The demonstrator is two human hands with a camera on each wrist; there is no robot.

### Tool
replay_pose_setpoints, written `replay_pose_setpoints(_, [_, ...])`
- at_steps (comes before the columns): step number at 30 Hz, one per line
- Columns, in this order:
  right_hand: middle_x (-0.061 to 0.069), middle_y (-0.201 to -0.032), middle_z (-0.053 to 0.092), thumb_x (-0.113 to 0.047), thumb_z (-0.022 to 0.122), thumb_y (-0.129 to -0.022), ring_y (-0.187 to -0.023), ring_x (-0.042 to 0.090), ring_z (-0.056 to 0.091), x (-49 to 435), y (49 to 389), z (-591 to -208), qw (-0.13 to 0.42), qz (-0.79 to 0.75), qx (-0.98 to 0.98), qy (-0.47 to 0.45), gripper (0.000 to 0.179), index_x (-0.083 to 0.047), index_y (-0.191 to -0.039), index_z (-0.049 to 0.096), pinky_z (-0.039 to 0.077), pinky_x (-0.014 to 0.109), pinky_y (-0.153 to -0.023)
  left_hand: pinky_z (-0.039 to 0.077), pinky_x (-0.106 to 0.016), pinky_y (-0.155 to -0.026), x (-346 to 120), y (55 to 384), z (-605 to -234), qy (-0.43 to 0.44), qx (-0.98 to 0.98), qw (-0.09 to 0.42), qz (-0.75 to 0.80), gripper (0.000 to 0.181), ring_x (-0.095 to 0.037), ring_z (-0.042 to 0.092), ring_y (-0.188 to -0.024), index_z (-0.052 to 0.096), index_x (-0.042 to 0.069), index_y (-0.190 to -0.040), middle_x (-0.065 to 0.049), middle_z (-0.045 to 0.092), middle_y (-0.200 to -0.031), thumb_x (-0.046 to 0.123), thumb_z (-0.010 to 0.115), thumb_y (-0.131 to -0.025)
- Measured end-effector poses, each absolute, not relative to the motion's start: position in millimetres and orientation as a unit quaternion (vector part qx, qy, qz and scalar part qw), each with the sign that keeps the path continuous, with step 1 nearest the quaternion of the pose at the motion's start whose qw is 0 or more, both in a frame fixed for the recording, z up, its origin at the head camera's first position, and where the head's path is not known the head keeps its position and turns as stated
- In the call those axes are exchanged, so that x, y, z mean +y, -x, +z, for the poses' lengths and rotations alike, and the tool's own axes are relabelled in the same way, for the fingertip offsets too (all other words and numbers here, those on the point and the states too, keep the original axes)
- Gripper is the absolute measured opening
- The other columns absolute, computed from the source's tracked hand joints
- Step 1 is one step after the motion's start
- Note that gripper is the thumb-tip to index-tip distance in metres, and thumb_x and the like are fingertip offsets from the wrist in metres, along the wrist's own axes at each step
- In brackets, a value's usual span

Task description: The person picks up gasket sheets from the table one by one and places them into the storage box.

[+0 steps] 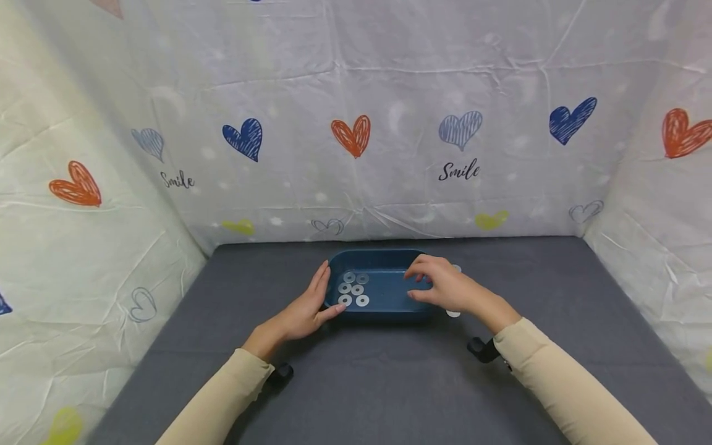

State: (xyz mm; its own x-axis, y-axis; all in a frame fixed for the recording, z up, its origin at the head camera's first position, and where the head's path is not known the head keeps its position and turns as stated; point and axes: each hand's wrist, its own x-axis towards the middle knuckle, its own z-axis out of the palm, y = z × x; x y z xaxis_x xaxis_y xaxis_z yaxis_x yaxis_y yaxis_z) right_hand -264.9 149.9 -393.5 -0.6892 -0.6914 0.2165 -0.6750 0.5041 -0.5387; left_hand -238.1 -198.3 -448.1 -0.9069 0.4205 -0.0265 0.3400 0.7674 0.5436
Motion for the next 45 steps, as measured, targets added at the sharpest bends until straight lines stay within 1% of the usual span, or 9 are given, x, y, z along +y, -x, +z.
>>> replay_pose_setpoints(3, [0.009, -0.12, 0.064, -0.015, 0.076, -0.094, -0.099, 0.023, 0.064, 159.3, 262.6, -394.5, 0.005, -0.305, 0.869, 0.39, 0.028, -0.008, -0.121, 0.071, 0.056, 0.047, -0.084, 0.021, -0.048, -0.123, -199.1, 238.1, -447.9, -0.206, 0.937, 0.072, 0.274, 0.1, -0.029, 0.005, -0.157, -0.007, 0.003, -0.163, -0.009, -0.019, -0.17, 0.057, 0.052, -0.103])
replay_pose_setpoints(7, [0.007, -0.118, 0.065, -0.015, 0.077, -0.094, -0.1, 0.028, 0.065, 171.5, 259.9, -399.6, -0.004, -0.31, 0.87, 0.384, 0.027, -0.007, -0.119, 0.072, 0.056, 0.048, -0.083, 0.019, -0.046, -0.124, -200.4, 237.9, -449.5, -0.205, 0.938, 0.077, 0.27, 0.1, -0.027, 0.004, -0.157, -0.008, 0.005, -0.163, -0.005, -0.021, -0.17, 0.059, 0.05, -0.103])
replay_pose_setpoints(12, [0.009, -0.115, 0.066, -0.017, 0.078, -0.093, -0.099, 0.027, 0.065, 185.5, 257.3, -404.0, -0.011, -0.312, 0.873, 0.375, 0.026, -0.008, -0.116, 0.072, 0.057, 0.047, -0.082, 0.019, -0.046, -0.124, -201.0, 238.0, -451.5, -0.206, 0.937, 0.078, 0.271, 0.1, -0.026, 0.004, -0.157, -0.008, 0.006, -0.163, -0.003, -0.022, -0.17, 0.061, 0.049, -0.103])
replay_pose_setpoints(16, [0.008, -0.114, 0.065, -0.018, 0.079, -0.092, -0.098, 0.026, 0.065, 196.3, 255.8, -405.7, -0.015, -0.306, 0.877, 0.37, 0.026, -0.006, -0.115, 0.073, 0.058, 0.045, -0.079, 0.019, -0.046, -0.124, -200.9, 238.4, -451.8, -0.205, 0.937, 0.08, 0.273, 0.1, -0.026, 0.004, -0.157, -0.008, 0.006, -0.163, -0.002, -0.022, -0.17, 0.061, 0.049, -0.103])
replay_pose_setpoints(23, [0.009, -0.109, 0.066, -0.013, 0.08, -0.09, -0.093, 0.028, 0.064, 212.4, 253.7, -412.3, -0.021, -0.301, 0.883, 0.36, 0.028, -0.002, -0.115, 0.072, 0.059, 0.041, -0.077, 0.019, -0.046, -0.124, -200.2, 239.5, -450.9, -0.204, 0.937, 0.078, 0.272, 0.1, -0.027, 0.004, -0.157, -0.009, 0.006, -0.163, -0.003, -0.023, -0.169, 0.06, 0.049, -0.103])
replay_pose_setpoints(30, [0.011, -0.101, 0.066, -0.01, 0.081, -0.088, -0.084, 0.022, 0.064, 222.6, 251.4, -425.4, -0.008, -0.298, 0.895, 0.332, 0.032, 0.003, -0.115, 0.072, 0.058, 0.038, -0.071, 0.021, -0.048, -0.123, -200.1, 238.8, -450.1, -0.205, 0.937, 0.072, 0.273, 0.101, -0.029, 0.006, -0.157, -0.008, 0.005, -0.163, -0.006, -0.02, -0.17, 0.06, 0.05, -0.103])
replay_pose_setpoints(35, [0.013, -0.102, 0.067, -0.008, 0.081, -0.087, -0.081, 0.013, 0.066, 225.4, 253.0, -435.1, 0.017, -0.319, 0.893, 0.316, 0.033, 0.005, -0.115, 0.07, 0.056, 0.03, -0.067, 0.021, -0.048, -0.123, -200.2, 238.9, -449.0, -0.203, 0.937, 0.074, 0.273, 0.101, -0.029, 0.006, -0.157, -0.008, 0.005, -0.163, -0.006, -0.02, -0.17, 0.06, 0.051, -0.103])
replay_pose_setpoints(40, [0.011, -0.099, 0.07, -0.01, 0.083, -0.085, -0.079, 0.011, 0.067, 224.5, 253.2, -439.8, 0.033, -0.34, 0.891, 0.299, 0.035, 0.006, -0.113, 0.07, 0.054, 0.027, -0.064, 0.021, -0.049, -0.123, -200.1, 239.4, -448.7, -0.206, 0.937, 0.069, 0.274, 0.101, -0.029, 0.006, -0.157, -0.006, 0.004, -0.163, -0.012, -0.016, -0.171, 0.059, 0.052, -0.103])
replay_pose_setpoints(45, [0.009, -0.092, 0.072, -0.008, 0.083, -0.084, -0.076, 0.01, 0.065, 222.3, 252.5, -445.8, 0.041, -0.342, 0.895, 0.284, 0.035, 0.008, -0.111, 0.07, 0.053, 0.027, -0.063, 0.019, -0.047, -0.124, -199.3, 239.3, -448.4, -0.204, 0.936, 0.076, 0.276, 0.101, -0.027, 0.004, -0.157, -0.008, 0.005, -0.163, -0.008, -0.019, -0.171, 0.059, 0.051, -0.103])
